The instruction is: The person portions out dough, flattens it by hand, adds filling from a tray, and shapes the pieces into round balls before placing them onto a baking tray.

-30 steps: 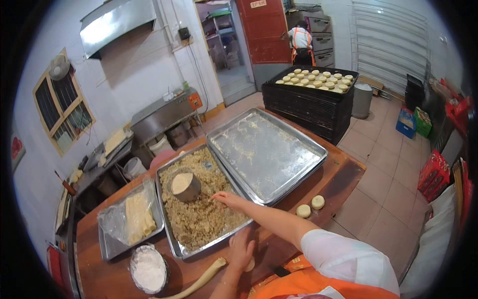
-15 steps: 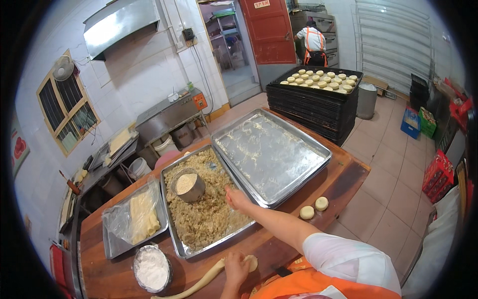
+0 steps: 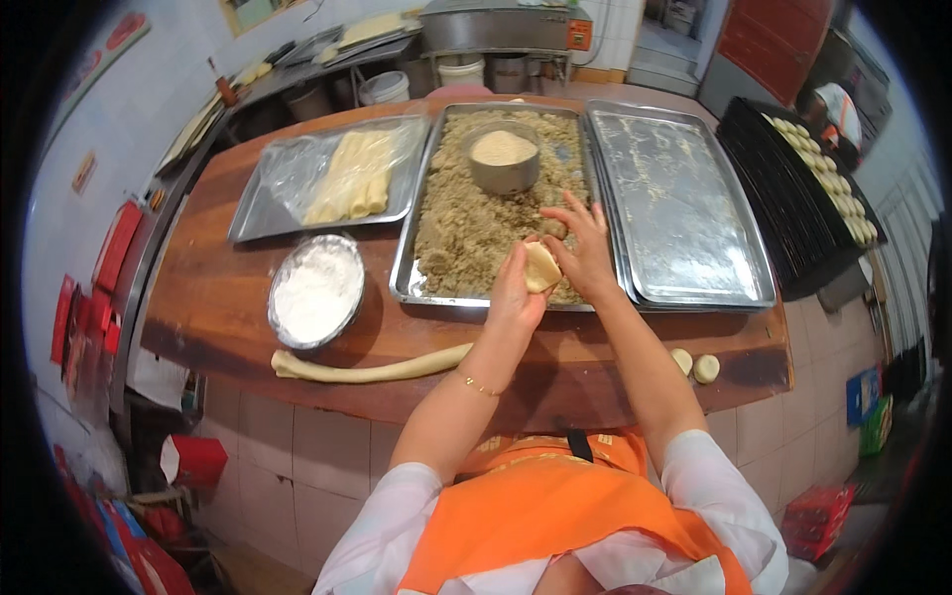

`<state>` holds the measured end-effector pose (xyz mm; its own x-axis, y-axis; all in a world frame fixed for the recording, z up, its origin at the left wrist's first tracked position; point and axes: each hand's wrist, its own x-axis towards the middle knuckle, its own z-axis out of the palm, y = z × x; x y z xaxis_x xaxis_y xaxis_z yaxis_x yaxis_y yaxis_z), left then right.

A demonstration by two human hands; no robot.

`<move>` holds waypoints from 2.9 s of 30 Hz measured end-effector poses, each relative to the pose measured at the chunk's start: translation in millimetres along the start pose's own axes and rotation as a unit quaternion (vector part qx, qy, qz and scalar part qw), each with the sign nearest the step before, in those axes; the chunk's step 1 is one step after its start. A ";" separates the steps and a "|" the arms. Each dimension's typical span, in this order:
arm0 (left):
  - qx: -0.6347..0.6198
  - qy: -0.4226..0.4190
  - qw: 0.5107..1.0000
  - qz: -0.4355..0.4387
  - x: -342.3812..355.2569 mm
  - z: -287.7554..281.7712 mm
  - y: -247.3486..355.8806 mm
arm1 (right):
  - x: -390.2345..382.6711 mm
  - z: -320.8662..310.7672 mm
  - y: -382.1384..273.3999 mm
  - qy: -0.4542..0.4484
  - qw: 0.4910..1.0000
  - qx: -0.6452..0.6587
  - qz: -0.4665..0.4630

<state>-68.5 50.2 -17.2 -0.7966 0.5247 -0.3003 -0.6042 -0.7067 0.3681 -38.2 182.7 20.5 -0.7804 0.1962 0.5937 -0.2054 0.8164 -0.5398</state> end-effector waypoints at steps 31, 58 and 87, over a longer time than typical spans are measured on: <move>0.211 -0.027 0.963 0.167 15.7 -15.2 4.2 | -29.6 25.2 -36.4 0.030 0.998 -0.005 -0.063; -0.095 0.034 0.994 0.047 2.2 -19.5 23.8 | -22.6 8.7 -55.2 -0.064 0.983 0.094 -0.142; 0.022 -0.097 0.990 0.101 -37.3 -2.4 8.2 | -54.4 22.6 -50.9 -0.107 0.884 0.418 0.180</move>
<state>-43.7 23.7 -5.2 -0.8874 0.4589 -0.0443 -0.4292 -0.7871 0.4430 1.4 118.2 2.2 -0.9597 0.1809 0.2150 -0.2152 0.0186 -0.9764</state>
